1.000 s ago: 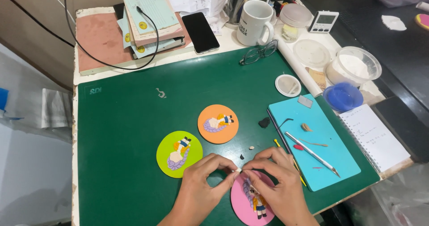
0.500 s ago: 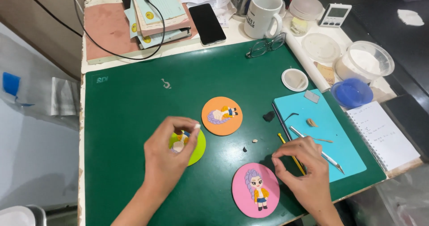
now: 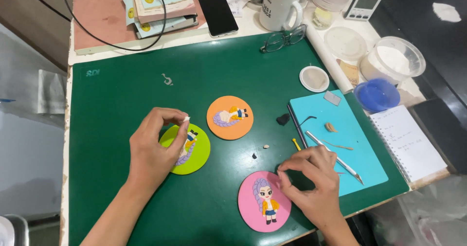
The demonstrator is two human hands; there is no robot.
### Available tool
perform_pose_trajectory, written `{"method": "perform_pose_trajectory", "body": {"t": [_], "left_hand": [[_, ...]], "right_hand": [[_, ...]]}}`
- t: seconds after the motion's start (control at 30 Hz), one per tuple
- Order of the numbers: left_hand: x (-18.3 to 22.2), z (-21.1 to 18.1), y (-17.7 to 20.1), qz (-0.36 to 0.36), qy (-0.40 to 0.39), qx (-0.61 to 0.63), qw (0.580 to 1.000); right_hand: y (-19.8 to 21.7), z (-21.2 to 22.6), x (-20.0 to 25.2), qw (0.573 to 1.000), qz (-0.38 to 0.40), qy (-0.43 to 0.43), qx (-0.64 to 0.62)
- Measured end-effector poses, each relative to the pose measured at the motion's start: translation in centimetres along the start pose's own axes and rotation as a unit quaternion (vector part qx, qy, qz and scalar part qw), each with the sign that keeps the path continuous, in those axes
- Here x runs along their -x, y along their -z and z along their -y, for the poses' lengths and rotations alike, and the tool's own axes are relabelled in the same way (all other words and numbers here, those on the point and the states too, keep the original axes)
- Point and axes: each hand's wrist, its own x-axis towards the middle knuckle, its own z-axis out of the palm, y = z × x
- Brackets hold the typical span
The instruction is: Shaping and assembling small clay figures on circular bases using hands and precision tools
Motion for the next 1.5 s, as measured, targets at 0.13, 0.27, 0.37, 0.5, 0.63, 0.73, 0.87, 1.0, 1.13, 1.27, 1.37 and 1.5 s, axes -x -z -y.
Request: {"method": "perform_pose_trajectory", "body": {"t": [0.13, 0.27, 0.37, 0.5, 0.63, 0.73, 0.87, 1.0, 1.13, 1.27, 1.37, 1.5], "left_hand": [[-0.1, 0.5, -0.2, -0.02, -0.025, -0.012, 0.999], [-0.3, 0.8, -0.1, -0.02, -0.037, -0.012, 0.999], [-0.3, 1.1, 0.0, -0.009, -0.031, -0.004, 0.999], [-0.2, 0.9, -0.1, 0.022, -0.003, 0.012, 1.0], [0.2, 0.3, -0.3, 0.029, -0.026, 0.03, 0.999], [0.5, -0.7, -0.4, 0.03, -0.055, 0.033, 0.997], [1.0, -1.7, -0.8, 0.052, -0.077, 0.073, 0.993], [1.0, -2.9, -1.1, 0.079, -0.092, 0.104, 0.987], [1.3, -3.2, -1.6, 0.105, -0.096, 0.097, 0.985], [1.4, -3.3, -1.7, 0.12, -0.081, 0.093, 0.985], [1.3, -3.2, -1.6, 0.117, -0.081, 0.098, 0.985], [1.5, -3.1, -1.7, 0.123, -0.068, 0.089, 0.986]], "right_hand": [[0.2, 0.5, -0.2, 1.0, 0.016, 0.017, 0.014], [0.0, 0.5, 0.1, 0.998, 0.037, 0.001, 0.045], [-0.3, 0.5, 0.4, 0.996, 0.058, -0.034, 0.058], [-0.2, 0.6, 0.5, 0.994, 0.073, -0.05, 0.062], [0.1, 1.0, 0.5, 0.996, 0.07, -0.03, 0.042], [0.6, 1.2, 1.0, 0.997, 0.051, -0.006, 0.052], [1.6, 1.5, 2.1, 0.994, 0.056, -0.01, 0.094], [1.8, 2.5, 3.2, 0.993, 0.047, -0.049, 0.096], [0.6, 2.1, 3.7, 0.993, 0.038, -0.053, 0.097], [0.3, 2.4, 3.1, 0.996, 0.018, -0.031, 0.078], [0.2, 1.9, 3.6, 0.995, 0.028, -0.041, 0.083], [0.1, 2.3, 3.3, 0.994, 0.035, -0.06, 0.085]]}}
